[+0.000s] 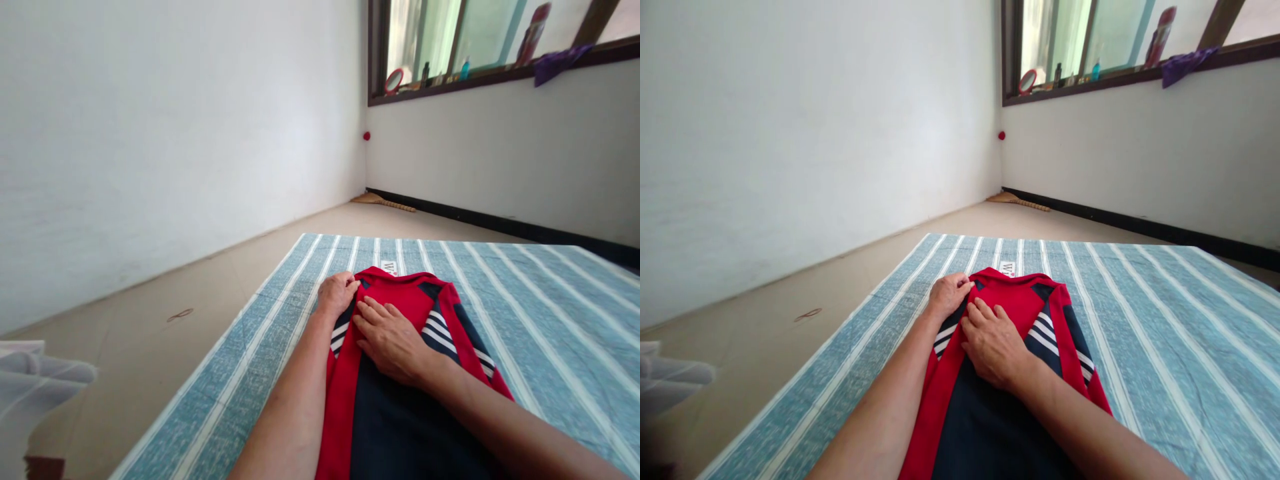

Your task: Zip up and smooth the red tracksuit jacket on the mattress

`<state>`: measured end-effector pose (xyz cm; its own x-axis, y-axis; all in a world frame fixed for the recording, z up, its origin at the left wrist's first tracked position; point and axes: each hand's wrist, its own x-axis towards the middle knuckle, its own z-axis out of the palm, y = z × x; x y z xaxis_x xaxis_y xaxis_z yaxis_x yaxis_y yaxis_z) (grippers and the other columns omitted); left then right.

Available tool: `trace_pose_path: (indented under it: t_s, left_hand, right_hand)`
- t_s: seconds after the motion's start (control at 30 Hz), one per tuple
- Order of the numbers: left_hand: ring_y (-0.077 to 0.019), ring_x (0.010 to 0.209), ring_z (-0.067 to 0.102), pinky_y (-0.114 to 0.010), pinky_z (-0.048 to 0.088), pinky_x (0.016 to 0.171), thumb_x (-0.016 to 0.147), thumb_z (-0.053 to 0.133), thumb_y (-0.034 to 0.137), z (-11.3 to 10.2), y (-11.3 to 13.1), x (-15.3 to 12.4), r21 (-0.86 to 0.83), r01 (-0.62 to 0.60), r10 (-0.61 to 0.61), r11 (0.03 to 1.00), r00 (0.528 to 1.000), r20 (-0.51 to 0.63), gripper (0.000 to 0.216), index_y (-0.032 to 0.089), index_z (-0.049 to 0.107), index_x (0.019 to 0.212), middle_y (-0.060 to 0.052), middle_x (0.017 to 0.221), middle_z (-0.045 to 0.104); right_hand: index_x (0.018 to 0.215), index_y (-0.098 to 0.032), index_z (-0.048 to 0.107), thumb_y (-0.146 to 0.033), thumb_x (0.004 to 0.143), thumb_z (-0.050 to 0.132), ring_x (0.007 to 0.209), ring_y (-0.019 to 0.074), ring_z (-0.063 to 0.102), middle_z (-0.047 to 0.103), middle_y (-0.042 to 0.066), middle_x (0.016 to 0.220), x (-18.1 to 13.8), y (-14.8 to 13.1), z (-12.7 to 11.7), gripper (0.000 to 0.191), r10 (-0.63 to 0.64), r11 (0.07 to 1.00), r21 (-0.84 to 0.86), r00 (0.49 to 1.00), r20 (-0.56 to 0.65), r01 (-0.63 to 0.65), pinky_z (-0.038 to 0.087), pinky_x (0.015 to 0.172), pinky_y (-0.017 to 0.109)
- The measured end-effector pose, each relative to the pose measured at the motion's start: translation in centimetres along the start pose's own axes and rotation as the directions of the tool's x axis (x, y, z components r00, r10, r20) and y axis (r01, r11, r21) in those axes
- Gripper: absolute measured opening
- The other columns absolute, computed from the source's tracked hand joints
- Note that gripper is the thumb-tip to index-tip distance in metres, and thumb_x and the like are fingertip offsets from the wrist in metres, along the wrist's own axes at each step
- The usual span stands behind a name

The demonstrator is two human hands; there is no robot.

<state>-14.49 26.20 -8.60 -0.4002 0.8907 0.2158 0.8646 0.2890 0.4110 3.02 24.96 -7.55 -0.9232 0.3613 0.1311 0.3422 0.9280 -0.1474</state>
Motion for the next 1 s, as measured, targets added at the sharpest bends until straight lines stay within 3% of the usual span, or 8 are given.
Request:
trace_pose_path:
  t_s: [0.17, 0.37, 0.53, 0.8, 1.0]
  left_hand:
    - [-0.0160, 0.072, 0.060, -0.026, 0.036, 0.063, 0.089, 0.053, 0.037, -0.3, 0.2, 0.0, 0.048, 0.004, -0.006, 0.999, 0.999, 0.036, 0.024, 0.022, 0.070, 0.081, -0.002, 0.079, 0.070]
    - [-0.0150, 0.070, 0.060, -0.025, 0.036, 0.063, 0.091, 0.050, 0.043, -0.4, 0.1, 0.4, 0.055, -0.022, 0.021, 0.998, 0.999, 0.032, 0.031, 0.021, 0.066, 0.076, -0.001, 0.075, 0.068]
    - [-0.0147, 0.072, 0.061, -0.023, 0.038, 0.064, 0.084, 0.061, 0.043, -0.3, -0.1, 0.8, 0.022, -0.023, 0.022, 0.999, 0.999, 0.047, 0.024, 0.020, 0.063, 0.078, 0.000, 0.078, 0.068]
    - [-0.0153, 0.075, 0.061, -0.024, 0.039, 0.066, 0.086, 0.058, 0.040, -0.4, -0.1, 0.6, 0.054, -0.038, 0.036, 0.998, 0.999, 0.037, 0.021, 0.020, 0.059, 0.081, -0.001, 0.083, 0.067]
    - [-0.0162, 0.062, 0.057, -0.026, 0.038, 0.061, 0.086, 0.050, 0.038, -1.3, 0.1, 1.6, -0.097, -0.016, 0.028, 0.995, 0.992, 0.125, 0.033, 0.019, 0.056, 0.061, -0.001, 0.061, 0.060]
  right_hand:
    - [0.130, -0.012, 0.053, -0.028, 0.097, 0.040, 0.140, 0.0325, 0.028, 0.042, 0.018, 0.146, 0.2, 0.1, -0.3, 0.039, -0.018, 1.000, -0.014, 1.000, -0.003, 0.018, 0.029, 0.109, 0.055]
    - [0.129, -0.014, 0.052, -0.032, 0.098, 0.037, 0.136, 0.0303, 0.035, 0.050, 0.017, 0.138, 0.6, 0.3, 0.0, 0.038, -0.024, 0.999, 0.033, 0.999, 0.031, 0.023, 0.029, 0.109, 0.054]
    - [0.122, -0.014, 0.055, -0.032, 0.098, 0.039, 0.133, 0.0299, 0.038, 0.054, 0.016, 0.132, 0.8, 0.6, -0.2, 0.034, -0.049, 0.998, 0.032, 0.999, -0.002, 0.049, 0.033, 0.107, 0.052]
    - [0.114, -0.015, 0.059, -0.039, 0.094, 0.050, 0.124, 0.0274, 0.046, 0.059, 0.013, 0.122, 1.0, -0.2, -0.3, 0.032, -0.067, 0.997, 0.041, 0.996, -0.052, 0.069, 0.036, 0.105, 0.047]
    - [0.106, -0.017, 0.061, -0.039, 0.092, 0.053, 0.114, 0.0257, 0.053, 0.063, 0.011, 0.113, -0.6, -0.7, -1.9, 0.027, -0.077, 0.995, 0.047, 0.989, -0.125, 0.084, 0.038, 0.103, 0.045]
